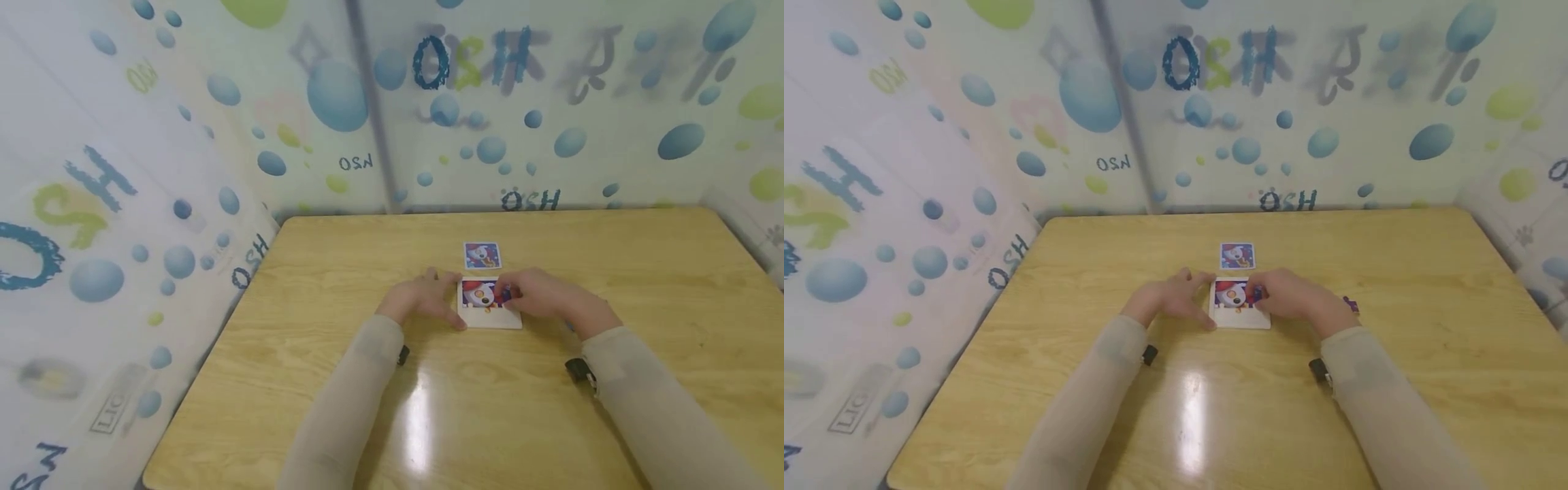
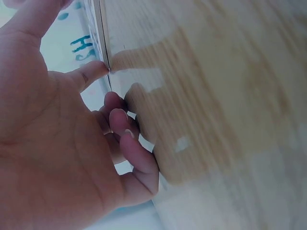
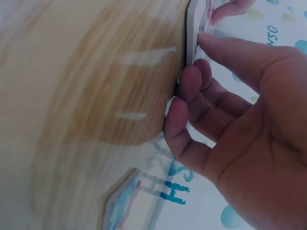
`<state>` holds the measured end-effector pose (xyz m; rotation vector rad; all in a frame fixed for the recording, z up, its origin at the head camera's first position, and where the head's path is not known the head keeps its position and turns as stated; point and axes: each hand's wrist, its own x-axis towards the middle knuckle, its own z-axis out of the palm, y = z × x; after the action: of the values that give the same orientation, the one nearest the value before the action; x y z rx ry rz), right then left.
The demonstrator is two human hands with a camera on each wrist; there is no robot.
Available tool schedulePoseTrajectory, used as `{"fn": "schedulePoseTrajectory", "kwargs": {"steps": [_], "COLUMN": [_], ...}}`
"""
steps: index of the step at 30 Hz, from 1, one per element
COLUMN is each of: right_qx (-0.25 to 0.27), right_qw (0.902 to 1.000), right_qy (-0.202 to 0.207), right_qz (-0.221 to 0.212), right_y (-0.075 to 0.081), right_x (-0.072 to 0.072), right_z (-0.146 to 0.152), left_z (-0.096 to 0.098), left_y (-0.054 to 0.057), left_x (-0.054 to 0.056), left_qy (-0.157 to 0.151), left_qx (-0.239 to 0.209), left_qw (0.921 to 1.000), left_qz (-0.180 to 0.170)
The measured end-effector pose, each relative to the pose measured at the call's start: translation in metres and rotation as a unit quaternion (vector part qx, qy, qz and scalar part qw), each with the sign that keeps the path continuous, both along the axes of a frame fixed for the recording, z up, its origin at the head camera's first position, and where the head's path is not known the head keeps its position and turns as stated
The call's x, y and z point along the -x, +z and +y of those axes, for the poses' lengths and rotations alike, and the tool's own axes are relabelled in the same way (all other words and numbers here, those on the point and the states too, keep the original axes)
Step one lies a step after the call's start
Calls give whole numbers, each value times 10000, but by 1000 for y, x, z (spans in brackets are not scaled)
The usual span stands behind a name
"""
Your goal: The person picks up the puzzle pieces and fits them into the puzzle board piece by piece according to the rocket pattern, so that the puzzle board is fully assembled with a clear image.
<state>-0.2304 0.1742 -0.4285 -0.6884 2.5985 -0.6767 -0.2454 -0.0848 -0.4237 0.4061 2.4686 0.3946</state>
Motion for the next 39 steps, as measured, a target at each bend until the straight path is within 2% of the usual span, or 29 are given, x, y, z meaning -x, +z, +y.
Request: {"fn": "schedulePoseTrajectory", "kwargs": {"steps": [8, 13, 21, 24, 30, 35, 39], "right_qx": [63, 28, -53, -59, -81, -146, -99], "right_qw": [9999, 10000, 9997, 9990, 9998, 9993, 9990], "right_qy": [-23, 44, -43, -178, -197, -340, -430], "right_qz": [150, -30, -242, -399, -23, 12, 31], "right_y": [2, 2, 12, 23, 43, 48, 43], "right_x": [0, 1, 0, -4, -16, -25, -32], "right_z": [5, 6, 14, 24, 54, 78, 95], "left_z": [4, 4, 4, 3, 1, 1, 0], "left_y": [2, 3, 4, 5, 4, 2, 2], "left_x": [3, 2, 4, 4, 4, 3, 2], "left_qy": [2, 1, -67, -73, -20, 35, -4], "left_qx": [13, 79, -37, -21, -53, -24, -5], "left_qw": [10000, 9999, 10000, 10000, 10000, 10000, 10000], "left_qz": [2, -129, 30, -2, -22, -69, 3]}}
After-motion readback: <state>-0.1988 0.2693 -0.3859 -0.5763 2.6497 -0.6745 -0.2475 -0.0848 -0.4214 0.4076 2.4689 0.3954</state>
